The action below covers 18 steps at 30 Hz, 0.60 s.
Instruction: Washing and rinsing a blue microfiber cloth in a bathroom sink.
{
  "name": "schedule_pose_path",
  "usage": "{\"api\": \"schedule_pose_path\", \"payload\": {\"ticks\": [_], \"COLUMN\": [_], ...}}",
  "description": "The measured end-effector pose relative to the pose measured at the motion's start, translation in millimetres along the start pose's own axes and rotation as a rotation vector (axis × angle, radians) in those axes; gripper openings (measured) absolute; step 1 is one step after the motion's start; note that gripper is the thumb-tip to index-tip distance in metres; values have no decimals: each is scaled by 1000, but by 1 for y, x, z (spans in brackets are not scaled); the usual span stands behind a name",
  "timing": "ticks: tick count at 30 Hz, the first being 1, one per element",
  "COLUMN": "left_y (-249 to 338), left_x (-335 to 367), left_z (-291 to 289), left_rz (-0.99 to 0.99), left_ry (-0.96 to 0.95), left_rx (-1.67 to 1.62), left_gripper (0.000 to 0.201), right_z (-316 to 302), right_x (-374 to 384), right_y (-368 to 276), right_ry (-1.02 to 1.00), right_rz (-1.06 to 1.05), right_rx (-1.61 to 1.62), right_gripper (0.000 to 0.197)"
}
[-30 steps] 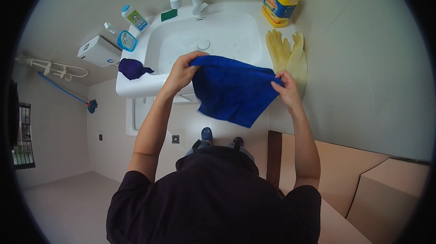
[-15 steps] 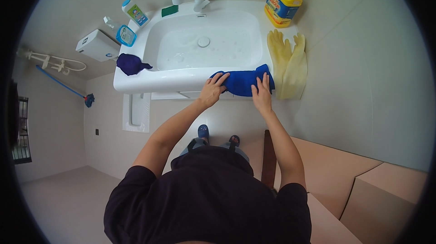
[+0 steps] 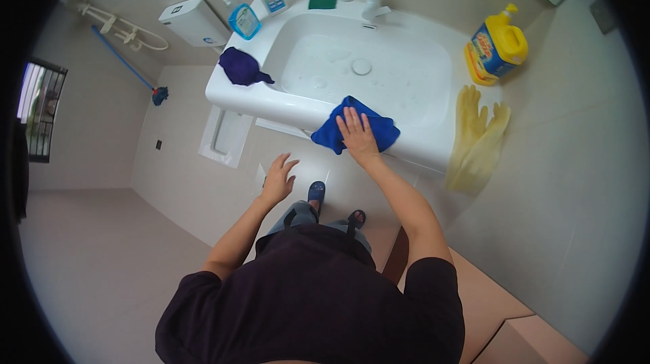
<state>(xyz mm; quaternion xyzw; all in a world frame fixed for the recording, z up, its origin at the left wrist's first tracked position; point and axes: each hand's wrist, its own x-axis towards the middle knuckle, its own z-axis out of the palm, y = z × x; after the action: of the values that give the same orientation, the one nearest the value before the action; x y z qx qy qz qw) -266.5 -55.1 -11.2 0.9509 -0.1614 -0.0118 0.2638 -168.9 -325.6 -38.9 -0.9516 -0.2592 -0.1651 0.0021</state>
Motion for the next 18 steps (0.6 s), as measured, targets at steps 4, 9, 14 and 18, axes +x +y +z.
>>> {"api": "schedule_pose_path", "payload": {"ticks": [4,9,14,18], "left_y": [-58,-76,-99,-134], "left_x": [-90,-161,-220,-256], "left_z": [-19,-42,-39,-33], "left_rz": [-348,-740,-927,-1090], "left_ry": [3,102,198,27], "left_rx": [20,-49,-113,-144], "left_gripper": [51,51,52,56], "right_z": [26,48,51,47], "right_x": [79,161,208,230], "right_y": [-58,-122,-157,-177], "right_ry": [78,137,245,237], "right_rz": [-186,-266,-471,-456], "right_rx": [-5,-48,261,427], "right_gripper": [59,57,42,39]}}
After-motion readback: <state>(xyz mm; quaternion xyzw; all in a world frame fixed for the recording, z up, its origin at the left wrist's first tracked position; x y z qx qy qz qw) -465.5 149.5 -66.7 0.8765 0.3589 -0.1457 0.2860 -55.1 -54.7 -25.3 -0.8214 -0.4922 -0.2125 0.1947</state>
